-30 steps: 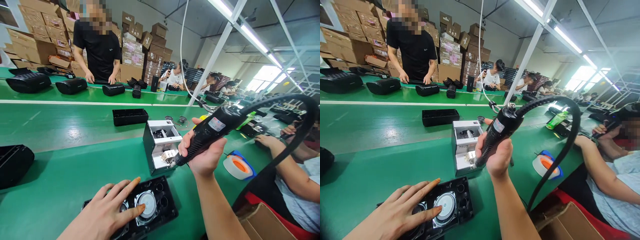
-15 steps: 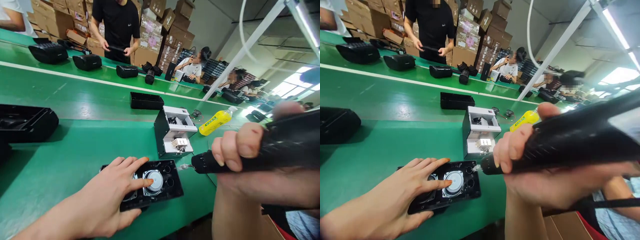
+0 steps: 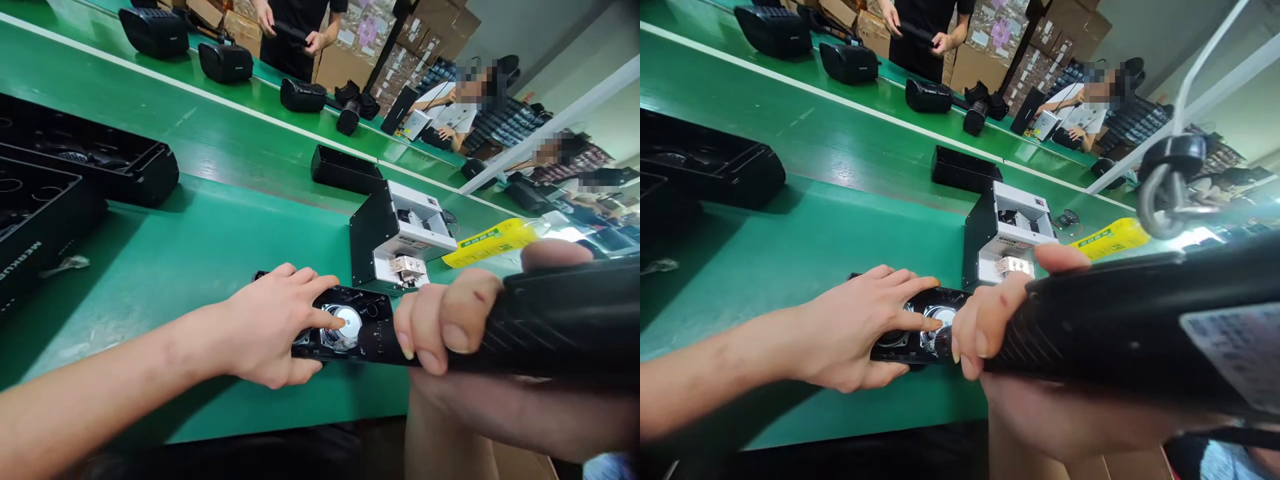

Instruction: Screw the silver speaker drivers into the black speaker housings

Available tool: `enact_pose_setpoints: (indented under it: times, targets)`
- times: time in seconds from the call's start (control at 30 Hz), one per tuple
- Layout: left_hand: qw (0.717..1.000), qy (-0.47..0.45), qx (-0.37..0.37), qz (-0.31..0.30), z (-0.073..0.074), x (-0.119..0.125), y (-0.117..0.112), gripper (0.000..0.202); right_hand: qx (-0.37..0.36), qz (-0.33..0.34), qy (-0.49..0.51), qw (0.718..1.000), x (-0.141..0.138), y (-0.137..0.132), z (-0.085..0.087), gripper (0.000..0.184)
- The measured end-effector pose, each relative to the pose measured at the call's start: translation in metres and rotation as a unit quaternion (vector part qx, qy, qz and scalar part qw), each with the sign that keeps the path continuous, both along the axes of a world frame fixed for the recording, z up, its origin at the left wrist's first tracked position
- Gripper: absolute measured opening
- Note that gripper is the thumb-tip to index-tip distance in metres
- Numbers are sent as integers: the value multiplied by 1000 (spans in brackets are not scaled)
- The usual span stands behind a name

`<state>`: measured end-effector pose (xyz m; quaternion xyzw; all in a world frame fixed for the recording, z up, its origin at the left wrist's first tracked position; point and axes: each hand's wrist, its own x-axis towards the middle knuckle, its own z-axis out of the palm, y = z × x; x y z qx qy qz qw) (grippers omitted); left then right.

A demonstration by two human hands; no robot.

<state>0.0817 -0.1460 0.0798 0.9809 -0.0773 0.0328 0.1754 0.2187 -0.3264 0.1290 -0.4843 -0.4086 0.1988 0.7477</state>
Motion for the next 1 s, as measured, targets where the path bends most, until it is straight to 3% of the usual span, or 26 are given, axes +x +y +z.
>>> enact_pose_setpoints:
  times: [0.1, 0.3, 1.0]
  targets:
    - [1000, 2, 5, 2, 0, 0, 0, 54, 47, 23, 18, 998, -3, 5, -11, 43]
    - [1000, 17, 13, 0, -1, 2, 0, 57, 45, 32, 41, 998, -3, 13, -21, 45]
    - [999, 47, 0, -4, 2, 3, 1, 59, 70, 14, 66, 995, -6, 14, -28, 53]
